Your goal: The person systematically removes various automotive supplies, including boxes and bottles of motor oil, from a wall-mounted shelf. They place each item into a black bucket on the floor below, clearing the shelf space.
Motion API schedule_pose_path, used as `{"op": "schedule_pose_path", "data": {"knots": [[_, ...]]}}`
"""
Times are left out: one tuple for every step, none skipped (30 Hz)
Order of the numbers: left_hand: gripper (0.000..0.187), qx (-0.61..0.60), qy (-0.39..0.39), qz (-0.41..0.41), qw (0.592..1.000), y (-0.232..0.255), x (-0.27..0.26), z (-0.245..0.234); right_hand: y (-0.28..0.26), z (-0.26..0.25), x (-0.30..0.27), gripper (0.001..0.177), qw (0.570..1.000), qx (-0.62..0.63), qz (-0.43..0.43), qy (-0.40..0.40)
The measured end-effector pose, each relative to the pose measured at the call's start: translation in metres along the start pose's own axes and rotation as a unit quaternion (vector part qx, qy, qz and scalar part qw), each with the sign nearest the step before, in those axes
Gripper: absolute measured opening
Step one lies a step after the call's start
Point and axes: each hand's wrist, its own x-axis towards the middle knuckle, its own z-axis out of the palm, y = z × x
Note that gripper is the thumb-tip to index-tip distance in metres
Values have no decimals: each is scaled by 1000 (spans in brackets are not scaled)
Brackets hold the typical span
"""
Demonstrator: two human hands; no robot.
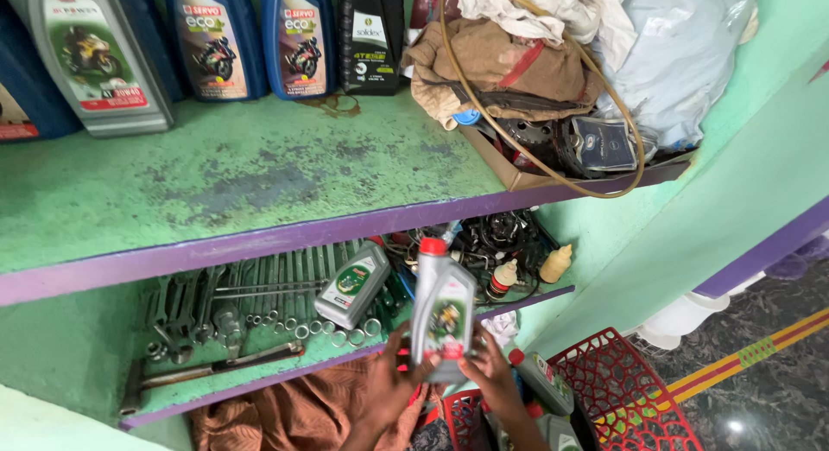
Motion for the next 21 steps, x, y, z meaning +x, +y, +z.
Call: {"op": "schedule_pose_path", "data": {"knots": [[95, 24, 32, 9, 999, -7, 11, 5, 3, 0, 2, 88, 998, -22, 60, 1], [92, 48, 64, 18, 997, -15, 19, 10, 7, 0, 5, 83, 992, -44, 120, 1], [90, 15, 69, 2, 997, -24, 24, 15, 11, 1, 8, 81, 991, -5, 133, 0], [88, -18, 74, -13, 997, -32, 29, 20, 18, 1, 10, 78, 989, 34, 147, 0], [86, -51, 78, -27, 995, -41, 35, 26, 25, 0, 14, 75, 985, 72, 160, 0], [86, -38, 86, -26, 995, -51, 41, 30, 32, -3, 18, 71, 981, 99, 164, -4], [86, -24, 94, -24, 995, -62, 48, 33, 39, -6, 22, 68, 978, 126, 168, -8], [86, -11, 103, -23, 994, -73, 55, 38, 45, -9, 27, 65, 973, 153, 173, -12], [83, 12, 130, 10, 991, -84, 62, 42, 51, -10, 34, 63, 970, 173, 169, -7], [79, 36, 156, 44, 986, -93, 69, 46, 55, -10, 43, 61, 967, 194, 165, -2], [75, 60, 182, 74, 979, -103, 69, 49, 59, -9, 49, 60, 963, 214, 165, 4], [74, 91, 199, 90, 972, -110, 68, 52, 63, -7, 54, 58, 960, 215, 177, 20], [73, 123, 215, 108, 963, -112, 71, 55, 64, -3, 63, 57, 957, 217, 186, 35], [72, 155, 231, 127, 952, -112, 70, 56, 63, 1, 72, 55, 955, 219, 196, 50], [73, 169, 240, 123, 948, -112, 68, 56, 60, 4, 81, 56, 955, 222, 189, 54], [74, 183, 249, 120, 944, -111, 64, 56, 56, 8, 92, 56, 955, 226, 182, 57], [75, 196, 257, 116, 939, -109, 60, 58, 51, 10, 101, 57, 956, 227, 175, 62], [74, 197, 260, 115, 938, -107, 55, 59, 44, 12, 111, 61, 960, 209, 174, 62], [74, 200, 262, 114, 937, -105, 48, 58, 37, 15, 124, 64, 964, 192, 173, 62], [74, 202, 264, 114, 936, -101, 44, 56, 31, 18, 137, 68, 968, 175, 171, 63], [73, 167, 252, 71, 950, -98, 40, 56, 28, 20, 149, 72, 971, 164, 156, 76]]}}
